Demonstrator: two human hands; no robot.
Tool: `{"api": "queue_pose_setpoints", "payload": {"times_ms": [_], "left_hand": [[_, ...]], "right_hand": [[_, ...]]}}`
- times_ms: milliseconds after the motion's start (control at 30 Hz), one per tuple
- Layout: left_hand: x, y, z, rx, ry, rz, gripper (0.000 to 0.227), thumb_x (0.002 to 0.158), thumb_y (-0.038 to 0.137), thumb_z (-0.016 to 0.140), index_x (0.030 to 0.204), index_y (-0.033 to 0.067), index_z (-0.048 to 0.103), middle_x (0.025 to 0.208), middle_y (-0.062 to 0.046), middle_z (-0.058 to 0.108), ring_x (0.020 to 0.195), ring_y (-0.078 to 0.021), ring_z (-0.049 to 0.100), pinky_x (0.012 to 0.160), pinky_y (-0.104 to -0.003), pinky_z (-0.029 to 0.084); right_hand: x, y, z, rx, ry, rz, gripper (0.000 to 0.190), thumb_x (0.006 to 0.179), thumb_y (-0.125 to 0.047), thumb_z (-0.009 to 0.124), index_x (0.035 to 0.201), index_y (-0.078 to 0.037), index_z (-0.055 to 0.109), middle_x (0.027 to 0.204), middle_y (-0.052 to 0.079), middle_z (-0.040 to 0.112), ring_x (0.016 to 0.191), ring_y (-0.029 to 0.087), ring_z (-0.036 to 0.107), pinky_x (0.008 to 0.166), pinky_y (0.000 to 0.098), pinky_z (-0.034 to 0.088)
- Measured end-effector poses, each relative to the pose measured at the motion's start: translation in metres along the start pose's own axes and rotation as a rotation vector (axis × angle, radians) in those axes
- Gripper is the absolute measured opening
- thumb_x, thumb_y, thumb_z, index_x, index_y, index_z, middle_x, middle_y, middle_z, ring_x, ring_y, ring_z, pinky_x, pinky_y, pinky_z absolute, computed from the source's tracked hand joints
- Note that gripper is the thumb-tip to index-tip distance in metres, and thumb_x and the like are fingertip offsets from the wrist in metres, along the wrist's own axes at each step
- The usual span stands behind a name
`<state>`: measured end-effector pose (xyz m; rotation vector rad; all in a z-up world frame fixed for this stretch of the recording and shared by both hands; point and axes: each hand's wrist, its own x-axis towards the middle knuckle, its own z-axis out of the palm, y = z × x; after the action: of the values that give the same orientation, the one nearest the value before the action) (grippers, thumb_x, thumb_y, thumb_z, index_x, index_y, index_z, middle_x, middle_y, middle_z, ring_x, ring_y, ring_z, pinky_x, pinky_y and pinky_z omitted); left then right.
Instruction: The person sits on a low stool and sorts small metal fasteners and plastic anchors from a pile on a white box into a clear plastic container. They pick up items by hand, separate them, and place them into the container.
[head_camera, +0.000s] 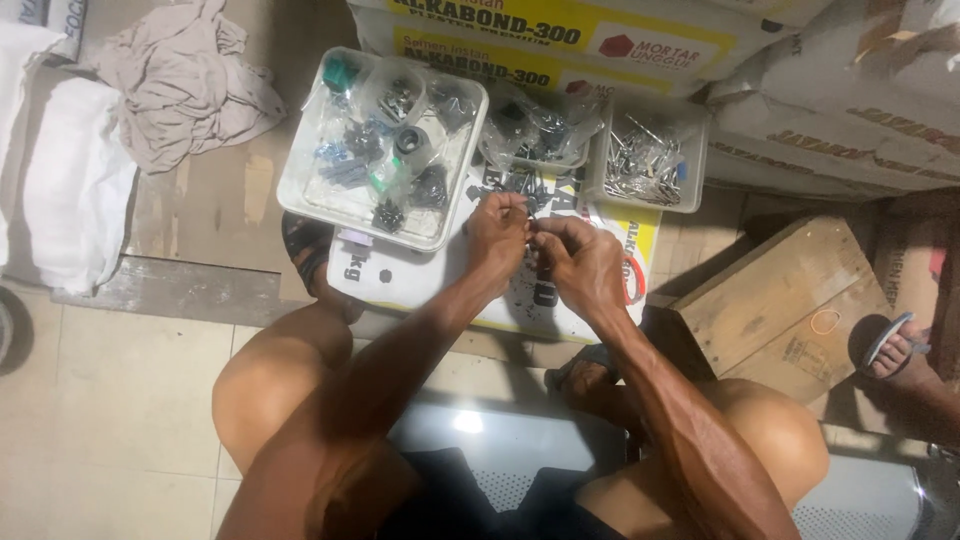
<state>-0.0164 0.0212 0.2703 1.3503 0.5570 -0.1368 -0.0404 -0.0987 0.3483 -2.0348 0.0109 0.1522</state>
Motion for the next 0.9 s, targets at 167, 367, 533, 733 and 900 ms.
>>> {"api": "queue_pose_setpoints", "payload": {"times_ms": [167, 367, 533, 733, 900], "left_hand": [[-0.013, 0.013, 0.007, 0.195, 0.011, 0.202, 0.016, 0.098, 0.003, 0.052, 0.100, 0.0032, 0.067, 0.068, -0.010, 0.065, 0.056, -0.0167, 0.067, 0.045, -0.027, 0.053], [0.009, -0.034, 0.008, 0.262, -0.030, 0.302, 0.021, 0.100, -0.001, 0.048, 0.099, 0.0073, 0.066, 0.076, -0.013, 0.069, 0.063, -0.0193, 0.070, 0.053, -0.029, 0.056], [0.021, -0.027, 0.009, 0.241, -0.008, 0.240, 0.017, 0.098, 0.003, 0.053, 0.100, 0.0083, 0.069, 0.073, -0.010, 0.073, 0.065, -0.0173, 0.069, 0.059, -0.030, 0.055], [0.013, -0.005, -0.002, 0.014, -0.151, 0.064, 0.018, 0.099, 0.002, 0.055, 0.102, 0.0095, 0.072, 0.090, -0.013, 0.075, 0.065, -0.0107, 0.071, 0.058, -0.020, 0.060], [0.004, -0.002, -0.012, 0.149, -0.129, -0.092, 0.029, 0.100, -0.001, 0.043, 0.125, -0.0073, 0.057, 0.106, -0.027, 0.072, 0.073, -0.0218, 0.076, 0.061, -0.027, 0.067]], "right_hand": [[0.011, 0.020, 0.004, -0.001, 0.003, -0.013, 0.012, 0.089, -0.003, 0.075, 0.099, -0.006, 0.080, 0.067, 0.011, 0.073, 0.064, 0.018, 0.072, 0.063, 0.0325, 0.057], [0.025, 0.039, 0.001, -0.078, -0.044, -0.075, 0.013, 0.087, -0.003, 0.078, 0.095, -0.013, 0.082, 0.068, 0.011, 0.074, 0.066, 0.022, 0.074, 0.060, 0.0336, 0.056], [0.038, 0.023, -0.009, 0.102, -0.083, -0.010, 0.026, 0.085, 0.000, 0.080, 0.110, -0.001, 0.074, 0.082, 0.012, 0.073, 0.076, 0.017, 0.064, 0.073, 0.0313, 0.055], [0.052, 0.043, -0.012, 0.093, -0.153, -0.035, 0.024, 0.090, -0.003, 0.080, 0.112, -0.006, 0.075, 0.085, 0.008, 0.074, 0.078, 0.013, 0.069, 0.073, 0.0279, 0.058], [0.058, 0.114, 0.014, -0.295, -0.081, -0.236, 0.013, 0.091, -0.004, 0.081, 0.095, -0.001, 0.069, 0.079, 0.022, 0.070, 0.073, 0.041, 0.071, 0.064, 0.0487, 0.055]]}}
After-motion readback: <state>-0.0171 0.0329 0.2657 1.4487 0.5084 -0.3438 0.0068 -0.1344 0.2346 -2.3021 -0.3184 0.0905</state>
